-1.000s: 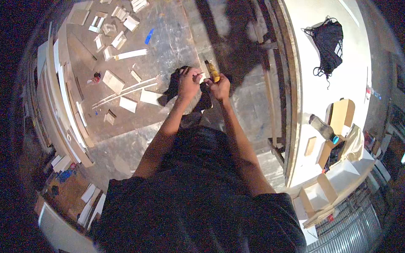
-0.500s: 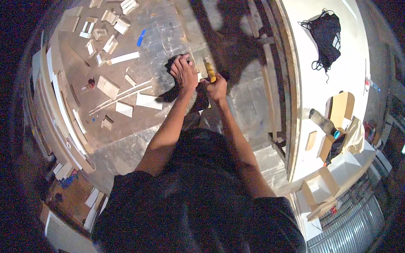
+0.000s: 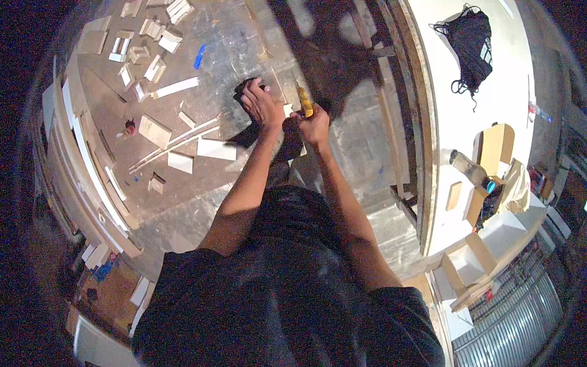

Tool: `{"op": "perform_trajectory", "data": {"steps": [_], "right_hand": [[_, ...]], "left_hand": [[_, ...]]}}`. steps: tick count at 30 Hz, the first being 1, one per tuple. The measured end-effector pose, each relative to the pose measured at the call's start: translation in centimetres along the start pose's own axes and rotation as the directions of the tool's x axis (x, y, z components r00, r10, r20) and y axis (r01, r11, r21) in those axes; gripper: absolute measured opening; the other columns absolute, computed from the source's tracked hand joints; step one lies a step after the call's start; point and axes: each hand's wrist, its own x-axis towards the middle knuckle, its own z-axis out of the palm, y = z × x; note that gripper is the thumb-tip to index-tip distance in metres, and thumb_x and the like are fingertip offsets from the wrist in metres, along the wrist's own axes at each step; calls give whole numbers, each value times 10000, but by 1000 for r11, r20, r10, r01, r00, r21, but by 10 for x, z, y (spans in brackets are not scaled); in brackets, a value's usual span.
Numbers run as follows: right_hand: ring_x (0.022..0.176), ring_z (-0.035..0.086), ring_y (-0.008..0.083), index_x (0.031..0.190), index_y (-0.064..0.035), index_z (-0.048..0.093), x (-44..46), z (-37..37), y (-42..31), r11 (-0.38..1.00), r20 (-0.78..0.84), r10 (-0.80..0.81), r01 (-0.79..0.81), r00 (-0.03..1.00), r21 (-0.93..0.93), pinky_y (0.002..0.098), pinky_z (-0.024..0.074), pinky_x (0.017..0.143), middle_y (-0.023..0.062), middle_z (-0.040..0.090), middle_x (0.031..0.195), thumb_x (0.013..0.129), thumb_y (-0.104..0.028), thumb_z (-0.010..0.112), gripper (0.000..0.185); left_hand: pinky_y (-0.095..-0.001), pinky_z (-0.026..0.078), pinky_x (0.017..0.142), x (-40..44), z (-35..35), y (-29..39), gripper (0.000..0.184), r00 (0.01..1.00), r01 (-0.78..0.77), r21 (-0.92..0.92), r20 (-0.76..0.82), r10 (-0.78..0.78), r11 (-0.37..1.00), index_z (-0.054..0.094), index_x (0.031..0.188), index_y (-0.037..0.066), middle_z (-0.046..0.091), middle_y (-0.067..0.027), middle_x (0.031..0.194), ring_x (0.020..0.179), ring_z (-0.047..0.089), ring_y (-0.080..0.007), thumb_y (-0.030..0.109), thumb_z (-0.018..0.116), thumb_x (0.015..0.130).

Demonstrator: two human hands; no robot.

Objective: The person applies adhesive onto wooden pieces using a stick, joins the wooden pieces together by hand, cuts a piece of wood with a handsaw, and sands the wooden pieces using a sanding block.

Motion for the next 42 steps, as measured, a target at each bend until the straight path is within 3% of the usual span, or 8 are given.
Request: {"op": "perform_trajectory", "data": {"steps": [3, 16, 25, 28, 30, 31, 33, 42], "right_hand": [[814, 608, 114, 959, 39, 606, 1, 1, 2, 1000, 8, -4, 4, 1000, -5, 285, 495, 741, 48, 669, 875, 773, -106, 817, 317], [833, 604, 128, 927, 54, 580, 6, 0, 4, 995, 30, -85, 83, 996, 52, 292, 498, 746, 56, 638, 855, 778, 3, 729, 216], [753, 596, 125, 890, 29, 617, -1, -6, -24, 989, 10, -45, 46, 999, -138, 304, 490, 696, 66, 674, 804, 788, -147, 798, 273], [711, 594, 122, 899, 24, 622, -5, -16, -25, 931, 1, -58, 55, 998, -361, 289, 481, 652, 42, 666, 783, 830, -189, 766, 266], [616, 558, 105, 916, 4, 624, -11, -28, -16, 996, -40, -83, 82, 996, -23, 260, 451, 566, 8, 623, 724, 888, -249, 714, 270], [616, 558, 105, 916, 4, 624, -19, -36, -27, 996, -43, -83, 82, 996, -22, 260, 451, 566, 8, 623, 724, 888, -249, 714, 270], [586, 519, 78, 889, -40, 633, -55, -59, -76, 960, -46, 214, -202, 976, 194, 262, 401, 513, -21, 571, 665, 914, -311, 685, 277], [579, 398, 35, 949, -49, 599, -139, -76, -161, 957, 37, 168, -172, 985, 235, 224, 308, 498, -67, 472, 681, 953, -318, 635, 271]], "left_hand": [[-468, 341, 933, -1, -1, 1, 463, 995, -102, 77, 10, 102, 992, 460, 1232, 103, 485, -153, 1261, 1088, 467, -352, 37, 609, 798], [-449, 340, 913, 2, -5, 6, 566, 995, -93, 133, 57, 86, 987, 467, 1199, 112, 482, -133, 1263, 1133, 464, -326, 5, 700, 696], [-447, 334, 899, -1, 0, 5, 592, 999, -28, 123, 30, 24, 992, 447, 1211, 116, 483, -127, 1203, 1096, 458, -335, 22, 710, 688], [-447, 333, 891, -3, 1, 6, 570, 999, -19, 95, 37, 16, 995, 448, 1210, 117, 482, -129, 1195, 1087, 456, -335, 18, 699, 707], [-463, 329, 906, -5, 5, 4, 449, 999, 48, 61, -9, -48, 997, 483, 1182, 116, 501, -137, 1146, 1075, 455, -343, 37, 643, 770], [-463, 329, 906, -4, 8, 1, 449, 999, 46, 59, -8, -45, 997, 483, 1182, 116, 501, -137, 1146, 1075, 455, -343, 37, 643, 770], [-440, 326, 891, -5, 13, -3, 412, 999, 51, 82, -22, -49, 995, 499, 1175, 111, 499, -136, 1150, 1066, 451, -330, 17, 618, 793], [-422, 314, 910, -1, -6, 2, 378, 997, 56, 4, 45, -56, 998, 524, 1169, 91, 517, -139, 1123, 1066, 442, -333, 61, 548, 794]]}}
